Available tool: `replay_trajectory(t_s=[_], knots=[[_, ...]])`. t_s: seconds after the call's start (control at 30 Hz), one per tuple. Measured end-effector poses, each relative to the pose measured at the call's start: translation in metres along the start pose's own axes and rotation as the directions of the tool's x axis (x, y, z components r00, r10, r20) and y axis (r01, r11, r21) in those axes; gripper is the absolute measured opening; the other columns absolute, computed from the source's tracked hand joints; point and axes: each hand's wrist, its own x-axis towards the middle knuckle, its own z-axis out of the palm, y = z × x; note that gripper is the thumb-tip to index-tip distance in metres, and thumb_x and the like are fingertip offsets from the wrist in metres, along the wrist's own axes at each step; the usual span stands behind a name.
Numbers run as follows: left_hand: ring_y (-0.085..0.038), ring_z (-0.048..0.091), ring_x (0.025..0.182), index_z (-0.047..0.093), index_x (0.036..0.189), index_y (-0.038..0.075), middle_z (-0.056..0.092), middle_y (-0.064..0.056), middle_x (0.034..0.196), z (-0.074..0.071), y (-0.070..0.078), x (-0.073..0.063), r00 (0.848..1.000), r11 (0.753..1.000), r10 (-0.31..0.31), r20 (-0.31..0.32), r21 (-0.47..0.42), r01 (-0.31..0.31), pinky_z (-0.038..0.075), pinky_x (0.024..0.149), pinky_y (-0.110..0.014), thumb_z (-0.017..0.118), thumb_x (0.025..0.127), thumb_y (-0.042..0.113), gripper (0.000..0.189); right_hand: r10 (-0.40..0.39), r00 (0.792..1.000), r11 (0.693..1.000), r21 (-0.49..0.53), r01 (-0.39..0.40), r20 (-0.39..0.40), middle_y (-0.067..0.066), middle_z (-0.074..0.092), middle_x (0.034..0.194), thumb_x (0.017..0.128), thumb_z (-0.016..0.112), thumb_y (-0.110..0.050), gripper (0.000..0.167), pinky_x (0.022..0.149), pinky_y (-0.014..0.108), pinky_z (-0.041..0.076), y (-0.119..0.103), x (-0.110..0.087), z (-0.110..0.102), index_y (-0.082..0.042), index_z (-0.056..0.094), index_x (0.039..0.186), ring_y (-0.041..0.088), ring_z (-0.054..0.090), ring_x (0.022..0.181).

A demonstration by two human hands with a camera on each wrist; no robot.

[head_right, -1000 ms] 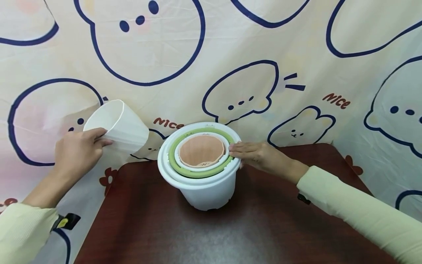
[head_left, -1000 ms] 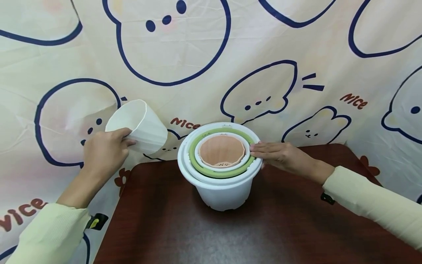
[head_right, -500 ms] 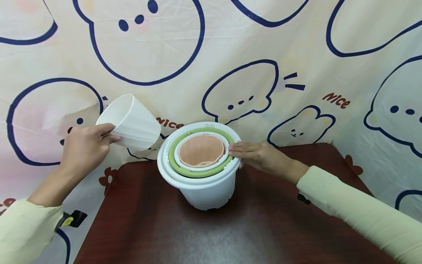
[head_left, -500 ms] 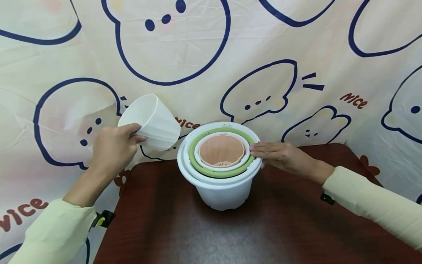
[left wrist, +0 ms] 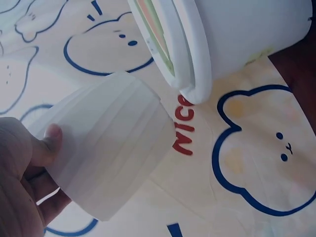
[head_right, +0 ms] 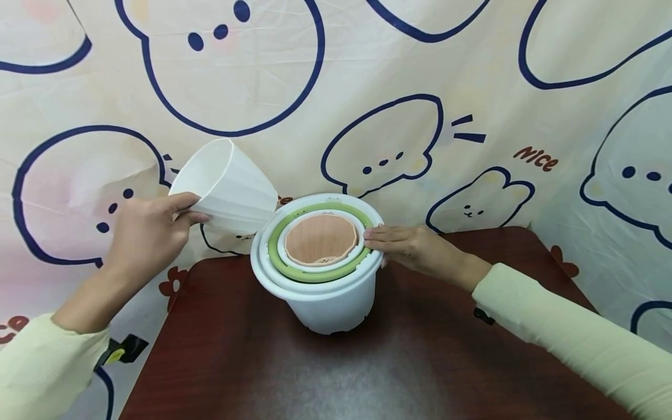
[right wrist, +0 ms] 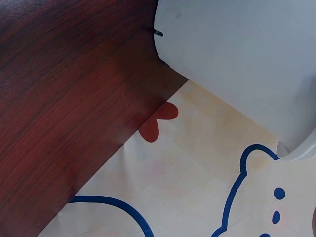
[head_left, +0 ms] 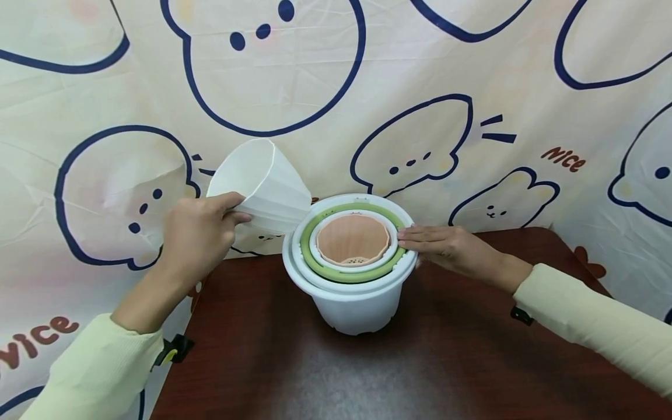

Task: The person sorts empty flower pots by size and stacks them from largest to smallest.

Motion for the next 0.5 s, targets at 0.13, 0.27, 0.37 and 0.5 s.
replay_trajectory(t_s=[0.13,0.27,0.37,0.5], knots=[[-0.048,0.075,0.084,0.078,0.100,-0.005,0.077,-0.026,0.096,0.002,0.010,0.004,1.000,1.000,0.017,0.013,-0.025,-0.017,0.062,0.064,-0.055,0.079,0.084,-0.003,0.017,0.000,1.000,1.000,0.004,0.000,-0.002,0.002,0.066,0.141,0.078,0.085,-0.006,0.065,0.113,0.015,0.037,0.000,-0.001,0.000,-0.014,0.064,0.140,0.019,0.059,0.136],[-0.046,0.076,0.085,0.078,0.103,-0.004,0.077,-0.025,0.100,0.004,0.019,0.010,0.999,0.998,0.033,0.025,-0.059,-0.031,0.062,0.060,-0.049,0.077,0.086,-0.003,0.018,-0.009,1.000,1.000,0.000,0.009,-0.008,0.002,0.066,0.141,0.079,0.084,-0.006,0.064,0.113,0.015,0.037,0.001,-0.001,-0.001,-0.013,0.065,0.139,0.019,0.059,0.136],[-0.045,0.076,0.084,0.078,0.105,-0.003,0.078,-0.024,0.099,0.006,0.026,0.015,0.998,0.996,0.056,0.027,-0.064,-0.054,0.062,0.061,-0.048,0.077,0.087,-0.002,0.018,-0.015,1.000,1.000,-0.005,0.015,-0.015,0.001,0.066,0.141,0.078,0.084,-0.007,0.064,0.112,0.015,0.037,0.001,0.000,-0.001,-0.013,0.065,0.139,0.019,0.060,0.135],[-0.041,0.077,0.084,0.078,0.105,-0.002,0.078,-0.022,0.098,0.009,0.034,0.020,0.996,0.996,0.083,0.045,-0.047,-0.081,0.064,0.069,-0.051,0.078,0.087,-0.001,0.019,-0.015,1.000,1.000,0.005,0.015,-0.017,0.002,0.066,0.141,0.079,0.084,-0.007,0.063,0.113,0.016,0.038,0.001,0.000,0.000,-0.012,0.065,0.139,0.019,0.060,0.135]])
